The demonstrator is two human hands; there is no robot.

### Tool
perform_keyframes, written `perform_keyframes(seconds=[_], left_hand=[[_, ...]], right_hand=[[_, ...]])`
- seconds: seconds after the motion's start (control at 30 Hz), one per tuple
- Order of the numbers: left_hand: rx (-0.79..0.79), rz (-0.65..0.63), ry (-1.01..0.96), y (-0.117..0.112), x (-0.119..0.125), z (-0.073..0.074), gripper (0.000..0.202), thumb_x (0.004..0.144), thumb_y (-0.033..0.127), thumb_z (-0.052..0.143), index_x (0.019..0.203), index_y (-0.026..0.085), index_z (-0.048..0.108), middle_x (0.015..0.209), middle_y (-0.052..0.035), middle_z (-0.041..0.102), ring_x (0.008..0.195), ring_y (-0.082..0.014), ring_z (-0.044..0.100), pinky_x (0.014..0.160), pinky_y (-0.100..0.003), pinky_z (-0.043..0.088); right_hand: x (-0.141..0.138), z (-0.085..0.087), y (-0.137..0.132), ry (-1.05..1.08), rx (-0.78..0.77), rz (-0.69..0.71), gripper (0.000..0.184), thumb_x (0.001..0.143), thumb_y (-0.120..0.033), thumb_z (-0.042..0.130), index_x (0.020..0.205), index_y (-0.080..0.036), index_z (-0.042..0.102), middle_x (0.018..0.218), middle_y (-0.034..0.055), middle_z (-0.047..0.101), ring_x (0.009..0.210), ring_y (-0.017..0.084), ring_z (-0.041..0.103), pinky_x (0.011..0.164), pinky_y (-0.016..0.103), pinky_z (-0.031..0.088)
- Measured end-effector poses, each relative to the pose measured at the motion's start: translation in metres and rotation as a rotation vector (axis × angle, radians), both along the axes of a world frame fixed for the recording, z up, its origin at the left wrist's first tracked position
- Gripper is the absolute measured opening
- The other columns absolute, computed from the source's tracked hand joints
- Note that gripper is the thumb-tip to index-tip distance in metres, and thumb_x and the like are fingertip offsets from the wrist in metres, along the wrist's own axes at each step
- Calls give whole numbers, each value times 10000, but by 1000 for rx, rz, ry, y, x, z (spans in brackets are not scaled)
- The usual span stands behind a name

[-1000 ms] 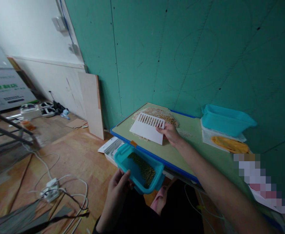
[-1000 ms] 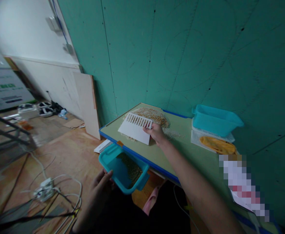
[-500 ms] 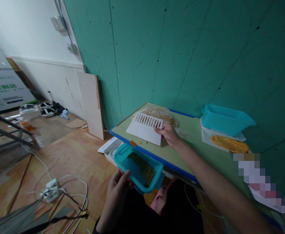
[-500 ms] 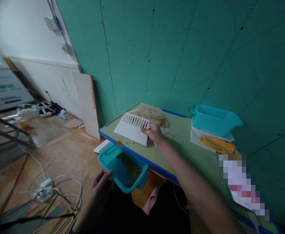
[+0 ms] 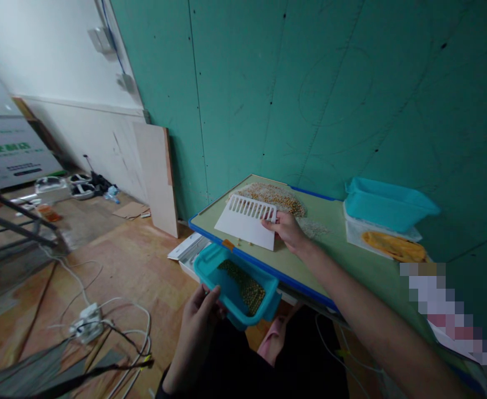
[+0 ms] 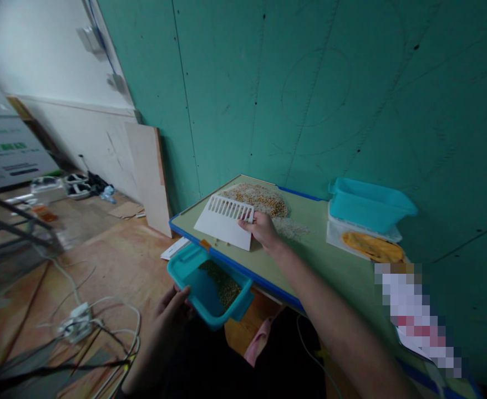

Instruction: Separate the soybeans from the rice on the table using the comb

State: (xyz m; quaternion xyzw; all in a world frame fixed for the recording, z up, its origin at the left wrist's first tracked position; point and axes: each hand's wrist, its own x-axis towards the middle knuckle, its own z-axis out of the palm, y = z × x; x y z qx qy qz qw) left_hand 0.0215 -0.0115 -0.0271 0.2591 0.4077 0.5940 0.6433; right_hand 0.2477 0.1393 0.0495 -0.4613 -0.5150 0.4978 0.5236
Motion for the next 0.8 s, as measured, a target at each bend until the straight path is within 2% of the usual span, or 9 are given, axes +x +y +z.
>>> perform_keyframes(seconds=[0.4, 0.63, 0.8], left_hand=[[19, 16, -29, 1, 2, 8, 315, 724, 379, 824, 687, 183, 579, 559, 27, 601, 489, -87, 526, 498, -204, 404], [5, 21, -12, 3, 4, 10, 331, 700, 395, 835, 688, 184, 581, 564, 30, 595, 519, -98, 549, 497, -202, 411], [6, 51, 28, 0, 4, 14, 308, 708, 405, 824, 723, 176, 620, 587, 42, 568, 525, -88, 514, 518, -206, 428]], right_hand=[[-9, -2, -10, -38, 1, 25, 337, 585, -335, 835, 855, -175, 715, 835, 58, 758, 719, 192, 677, 661, 325, 537], [-20, -6, -20, -162, 136, -28, 334, 658, -361, 792, 908, -165, 688, 897, 91, 756, 769, 212, 696, 670, 325, 543], [-25, -4, -25, -222, 192, -38, 377, 665, -392, 772, 926, -139, 673, 868, 91, 750, 742, 211, 703, 644, 316, 552]])
